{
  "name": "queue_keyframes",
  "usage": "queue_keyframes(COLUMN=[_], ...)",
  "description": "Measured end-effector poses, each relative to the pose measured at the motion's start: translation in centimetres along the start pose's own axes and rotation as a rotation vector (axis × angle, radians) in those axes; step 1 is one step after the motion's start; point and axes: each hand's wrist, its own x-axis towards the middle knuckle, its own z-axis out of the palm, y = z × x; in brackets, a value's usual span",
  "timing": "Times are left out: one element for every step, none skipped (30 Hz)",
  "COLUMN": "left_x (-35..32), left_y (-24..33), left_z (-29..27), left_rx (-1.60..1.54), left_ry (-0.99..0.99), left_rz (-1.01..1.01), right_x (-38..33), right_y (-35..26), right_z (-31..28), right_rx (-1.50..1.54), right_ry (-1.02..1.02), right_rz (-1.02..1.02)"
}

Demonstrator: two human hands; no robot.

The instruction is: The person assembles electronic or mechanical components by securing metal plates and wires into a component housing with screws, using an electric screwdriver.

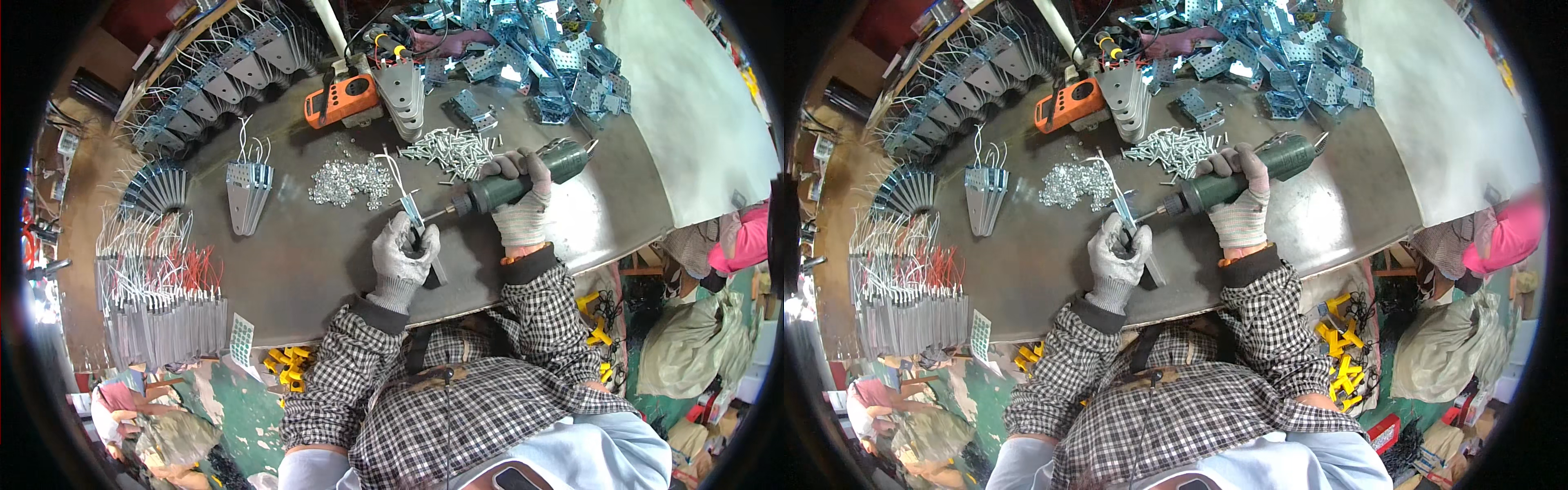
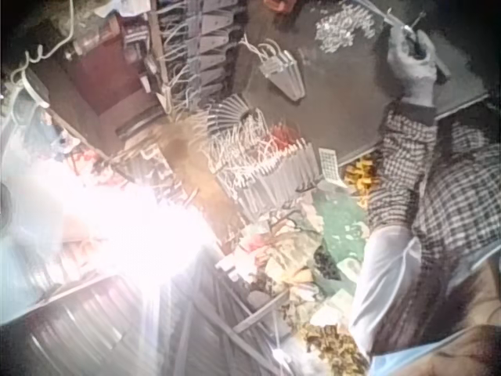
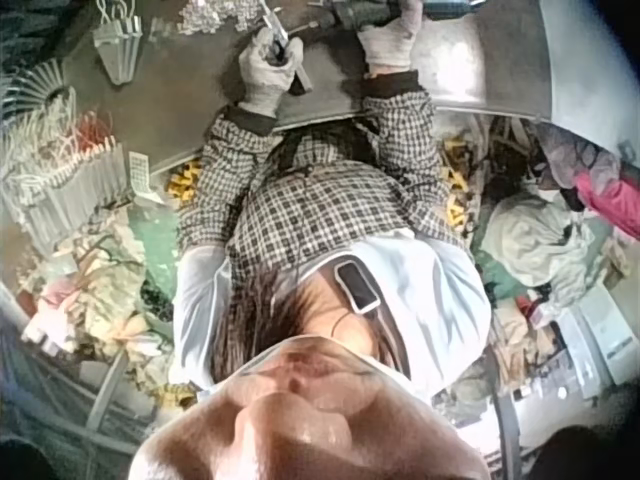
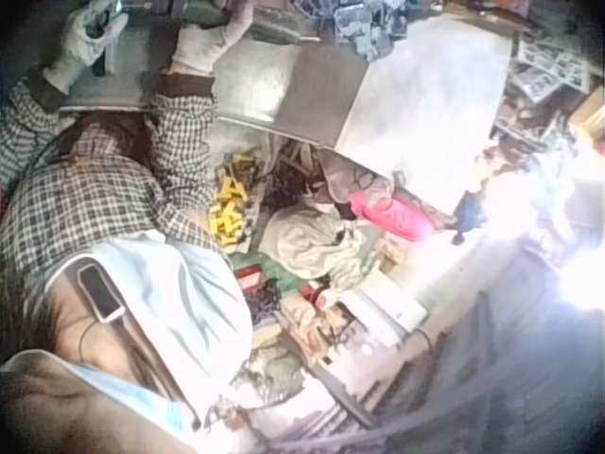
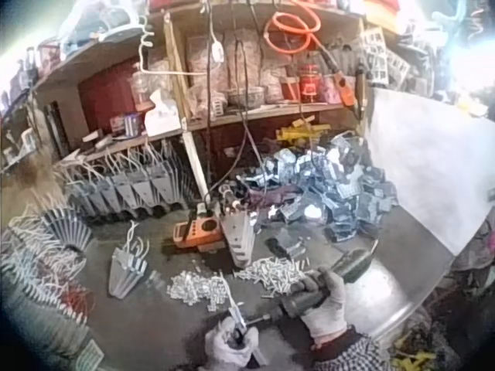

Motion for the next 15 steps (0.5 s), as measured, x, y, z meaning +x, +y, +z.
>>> queue_keyframes(left_x=[0.1,0.1,0.0,-0.2,-0.3,0.8,1.4,1.9,2.4,4.1,4.2,3.6,1.5,-1.1,-2.2], left_y=[-0.7,-1.0,-0.5,0.4,0.9,-1.2,1.6,4.8,4.9,3.2,2.2,1.6,3.1,5.7,7.2], left_z=[-0.4,-0.8,-0.7,-0.5,-0.4,-1.8,-2.2,-3.1,-4.4,-7.4,-8.6,-9.3,-7.4,-5.0,-5.3], left_rx=[0.062,0.124,0.121,0.258,0.395,0.166,0.217,0.268,0.174,-0.338,-0.53,-0.718,-0.366,-0.021,-0.319], left_ry=[-0.019,-0.038,-0.041,-0.052,-0.063,-0.045,-0.099,-0.153,-0.148,-0.229,-0.327,-0.424,-0.315,-0.209,-0.257], left_rz=[0.066,0.133,0.137,0.172,0.208,0.24,-0.064,-0.367,-0.381,-0.652,-0.619,-0.58,-0.318,-0.056,-0.312], right_x=[0.0,0.0,0.0,0.0,-0.1,-0.4,-0.6,-0.9,-1.1,-1.2,-1.4,-1.6,-2.0,-2.0,-2.3], right_y=[0.0,0.1,-0.1,-0.2,-0.4,0.3,0.0,-0.3,-0.2,0.1,-0.4,-0.8,-1.7,-2.9,-3.6], right_z=[0.2,0.4,0.2,-0.2,-0.5,0.3,0.4,0.5,0.9,1.3,1.5,1.6,2.1,1.5,1.2], right_rx=[-0.015,-0.029,-0.032,-0.011,0.009,0.013,0.003,-0.007,-0.02,-0.016,-0.093,-0.166,-0.2,-0.201,-0.204], right_ry=[-0.026,-0.053,-0.058,-0.06,-0.062,-0.073,-0.049,-0.026,-0.041,-0.055,-0.077,-0.098,-0.124,-0.122,-0.085], right_rz=[-0.004,-0.009,-0.011,0.004,0.019,0.042,0.064,0.086,0.119,0.146,0.085,0.024,0.008,-0.035,-0.053])
